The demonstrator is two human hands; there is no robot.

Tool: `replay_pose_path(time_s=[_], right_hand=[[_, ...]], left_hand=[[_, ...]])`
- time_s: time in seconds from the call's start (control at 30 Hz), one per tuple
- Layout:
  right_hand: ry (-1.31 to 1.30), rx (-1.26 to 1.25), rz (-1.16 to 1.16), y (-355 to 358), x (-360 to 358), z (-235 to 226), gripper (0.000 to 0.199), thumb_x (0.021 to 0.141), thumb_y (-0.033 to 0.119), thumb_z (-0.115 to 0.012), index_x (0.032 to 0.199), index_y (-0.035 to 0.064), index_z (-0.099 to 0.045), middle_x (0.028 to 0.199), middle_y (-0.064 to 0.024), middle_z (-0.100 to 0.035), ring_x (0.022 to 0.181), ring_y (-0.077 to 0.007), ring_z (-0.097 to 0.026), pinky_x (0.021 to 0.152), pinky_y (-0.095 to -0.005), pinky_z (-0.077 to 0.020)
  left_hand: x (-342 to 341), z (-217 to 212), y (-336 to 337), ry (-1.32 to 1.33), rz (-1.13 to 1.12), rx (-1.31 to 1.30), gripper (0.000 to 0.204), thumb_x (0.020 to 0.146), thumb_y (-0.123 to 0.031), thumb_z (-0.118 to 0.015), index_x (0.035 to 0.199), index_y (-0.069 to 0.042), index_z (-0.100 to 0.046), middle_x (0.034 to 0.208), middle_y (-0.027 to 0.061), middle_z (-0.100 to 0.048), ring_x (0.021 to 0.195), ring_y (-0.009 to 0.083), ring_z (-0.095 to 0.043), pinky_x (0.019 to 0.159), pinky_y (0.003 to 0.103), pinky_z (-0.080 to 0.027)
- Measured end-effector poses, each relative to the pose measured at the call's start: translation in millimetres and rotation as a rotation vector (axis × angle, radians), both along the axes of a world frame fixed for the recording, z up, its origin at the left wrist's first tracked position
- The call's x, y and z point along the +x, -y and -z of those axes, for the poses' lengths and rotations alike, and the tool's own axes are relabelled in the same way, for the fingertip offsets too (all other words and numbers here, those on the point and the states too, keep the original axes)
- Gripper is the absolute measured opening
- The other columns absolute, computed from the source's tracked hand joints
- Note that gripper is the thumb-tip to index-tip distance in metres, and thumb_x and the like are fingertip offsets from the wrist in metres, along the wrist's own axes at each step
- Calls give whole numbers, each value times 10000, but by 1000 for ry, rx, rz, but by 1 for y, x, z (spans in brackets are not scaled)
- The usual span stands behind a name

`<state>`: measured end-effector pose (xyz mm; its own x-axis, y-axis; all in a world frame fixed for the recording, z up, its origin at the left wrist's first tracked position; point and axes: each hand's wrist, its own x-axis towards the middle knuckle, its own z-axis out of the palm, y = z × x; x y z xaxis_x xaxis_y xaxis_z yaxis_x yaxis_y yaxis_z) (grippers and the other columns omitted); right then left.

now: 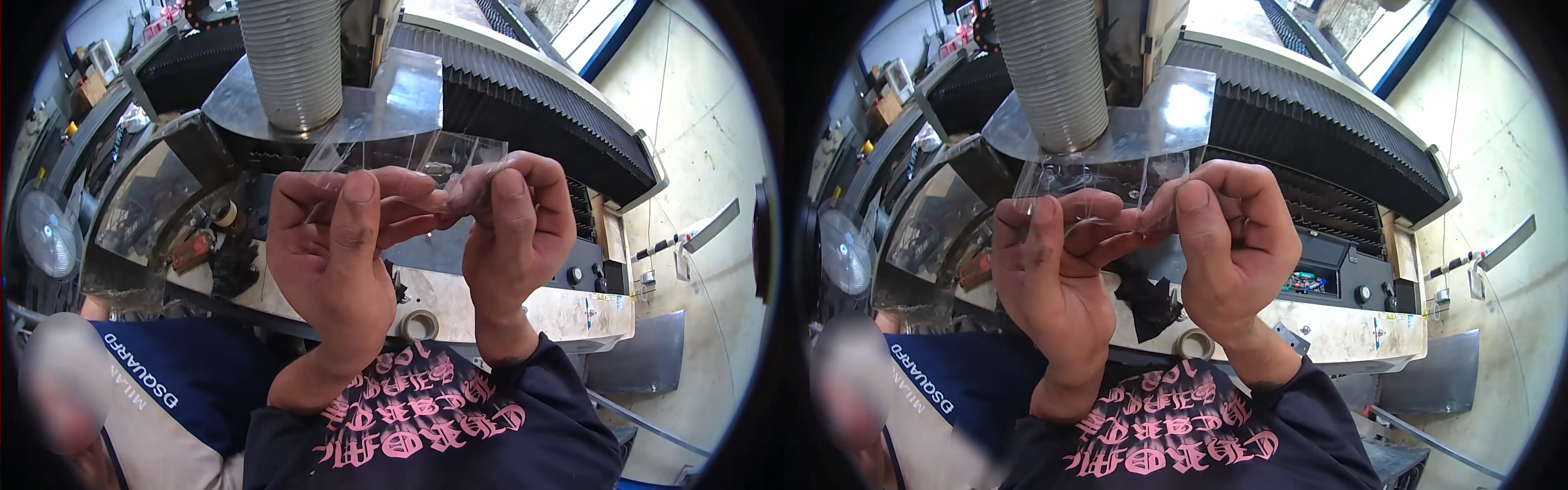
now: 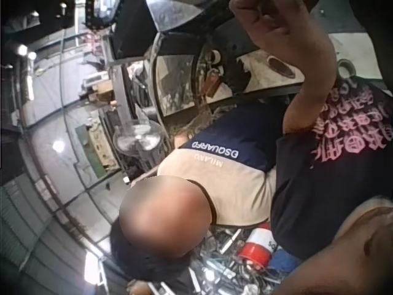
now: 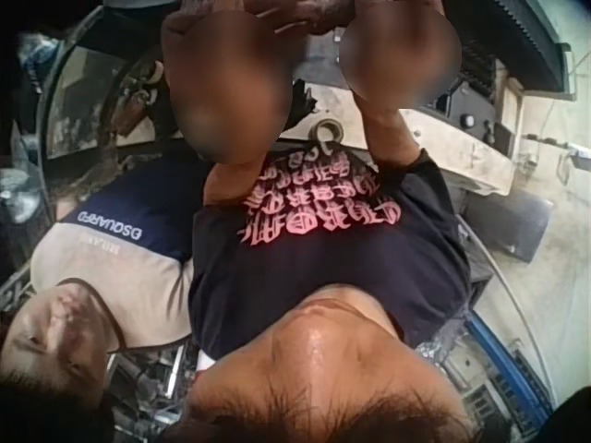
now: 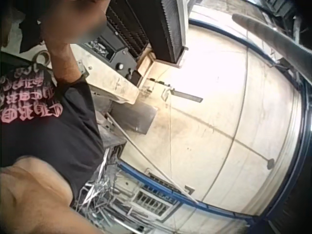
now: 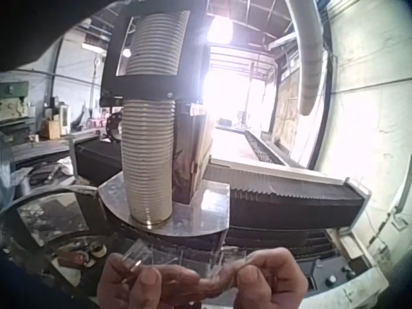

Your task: The person assembles a mechanical component on a workbench, using a handheld remote control to operate a machine. They handle a roll of tape, a black cloth, and a small plastic bag containing metal parts. The person places a metal part into the machine and uses the remote to adjust it.

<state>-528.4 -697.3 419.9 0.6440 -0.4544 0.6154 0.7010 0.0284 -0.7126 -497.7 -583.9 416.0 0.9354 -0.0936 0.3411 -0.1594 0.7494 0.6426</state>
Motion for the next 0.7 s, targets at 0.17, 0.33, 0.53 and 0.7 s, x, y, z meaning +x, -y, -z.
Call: replay_pose_path(time_s=[0.17, 0.33, 0.53, 0.7], right_hand=[[84, -44, 25, -3, 25, -18, 116, 977, 36, -546, 1005, -71, -508, 765, -142, -659, 672, -141, -651, 587, -242, -547], [58, -135, 58, -2, 40, -23, 139, 986, 81, -535, 1054, -41, -538, 762, -116, -613, 632, -173, -610, 647, -343, -539], [77, -114, 48, -2, 49, -28, 146, 980, 87, -548, 1042, -46, -547, 749, -84, -586, 624, -164, -606, 632, -345, -536], [74, -109, 62, 0, 43, -27, 158, 980, 87, -544, 1039, -59, -543, 746, -92, -584, 607, -158, -604, 602, -332, -540]], left_hand=[[25, -14, 0, 21, -15, -12, 189, 1025, -201, -472, 1043, -18, -428, 901, 215, -682, 730, 274, -721, 604, 365, -633], [41, -19, -2, 61, -49, -35, 190, 1022, -203, -474, 1065, -23, -435, 882, 209, -684, 691, 263, -716, 583, 345, -625], [49, -24, -2, 47, -28, -16, 210, 1021, -238, -467, 1088, -40, -452, 877, 188, -685, 695, 257, -711, 587, 327, -614], [46, -18, -3, -9, 162, -81, 273, 1036, -298, -406, 1066, -47, -508, 899, 177, -666, 742, 260, -695, 658, 344, -589]])
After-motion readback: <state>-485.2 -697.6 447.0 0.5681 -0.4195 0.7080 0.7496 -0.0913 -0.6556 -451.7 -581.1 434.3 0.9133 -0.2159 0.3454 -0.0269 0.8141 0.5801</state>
